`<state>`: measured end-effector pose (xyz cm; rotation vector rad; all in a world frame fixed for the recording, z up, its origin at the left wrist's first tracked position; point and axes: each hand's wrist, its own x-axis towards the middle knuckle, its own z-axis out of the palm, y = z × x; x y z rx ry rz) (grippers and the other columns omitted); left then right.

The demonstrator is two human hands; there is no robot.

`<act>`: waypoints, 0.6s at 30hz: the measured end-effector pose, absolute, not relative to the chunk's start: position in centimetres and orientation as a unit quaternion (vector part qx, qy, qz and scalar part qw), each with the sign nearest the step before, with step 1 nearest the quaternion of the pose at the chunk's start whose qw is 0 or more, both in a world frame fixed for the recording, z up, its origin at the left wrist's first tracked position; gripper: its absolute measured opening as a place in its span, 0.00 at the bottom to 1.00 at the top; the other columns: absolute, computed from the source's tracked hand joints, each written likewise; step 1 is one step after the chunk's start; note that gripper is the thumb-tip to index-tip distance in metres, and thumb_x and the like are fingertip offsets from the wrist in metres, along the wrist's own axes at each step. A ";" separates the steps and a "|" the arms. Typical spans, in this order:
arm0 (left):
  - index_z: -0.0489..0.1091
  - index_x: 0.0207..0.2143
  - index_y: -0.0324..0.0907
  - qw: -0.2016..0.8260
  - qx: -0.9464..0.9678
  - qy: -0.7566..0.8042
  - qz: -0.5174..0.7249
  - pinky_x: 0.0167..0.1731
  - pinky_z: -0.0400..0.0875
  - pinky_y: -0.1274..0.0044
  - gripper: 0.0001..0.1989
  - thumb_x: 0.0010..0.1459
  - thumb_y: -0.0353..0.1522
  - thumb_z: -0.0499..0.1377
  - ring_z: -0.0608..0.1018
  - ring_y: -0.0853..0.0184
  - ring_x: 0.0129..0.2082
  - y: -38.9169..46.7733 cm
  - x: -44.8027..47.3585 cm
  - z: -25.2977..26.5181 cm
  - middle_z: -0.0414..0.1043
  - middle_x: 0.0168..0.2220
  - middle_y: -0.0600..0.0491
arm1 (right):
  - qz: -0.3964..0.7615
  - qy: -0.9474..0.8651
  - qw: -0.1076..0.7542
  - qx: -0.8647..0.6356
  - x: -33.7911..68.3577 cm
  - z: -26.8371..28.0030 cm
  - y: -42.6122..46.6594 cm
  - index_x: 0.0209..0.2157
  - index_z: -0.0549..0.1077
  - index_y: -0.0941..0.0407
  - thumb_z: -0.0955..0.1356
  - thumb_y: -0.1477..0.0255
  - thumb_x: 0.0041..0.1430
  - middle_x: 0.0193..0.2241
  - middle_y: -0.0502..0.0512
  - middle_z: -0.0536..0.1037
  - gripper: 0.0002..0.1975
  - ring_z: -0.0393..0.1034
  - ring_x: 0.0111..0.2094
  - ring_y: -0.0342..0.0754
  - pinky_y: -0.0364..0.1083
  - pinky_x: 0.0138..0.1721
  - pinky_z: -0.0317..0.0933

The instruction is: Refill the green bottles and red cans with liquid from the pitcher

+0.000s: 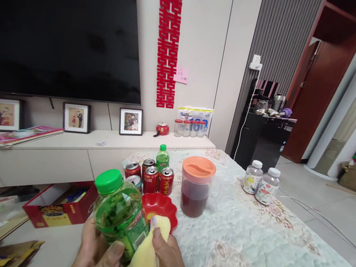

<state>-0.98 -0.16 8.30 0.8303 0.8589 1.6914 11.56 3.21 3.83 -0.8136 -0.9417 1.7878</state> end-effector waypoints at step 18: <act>0.65 0.67 0.48 0.611 0.390 0.363 0.585 0.64 0.70 0.61 0.45 0.50 0.49 0.73 0.70 0.42 0.67 1.0 1.5 2.0 0.71 0.65 0.42 | 0.260 -0.623 0.596 -0.434 15.2 5.3 2.2 0.55 0.79 0.58 0.63 0.53 0.68 0.50 0.64 0.83 0.28 0.79 0.52 0.61 0.50 0.53 0.73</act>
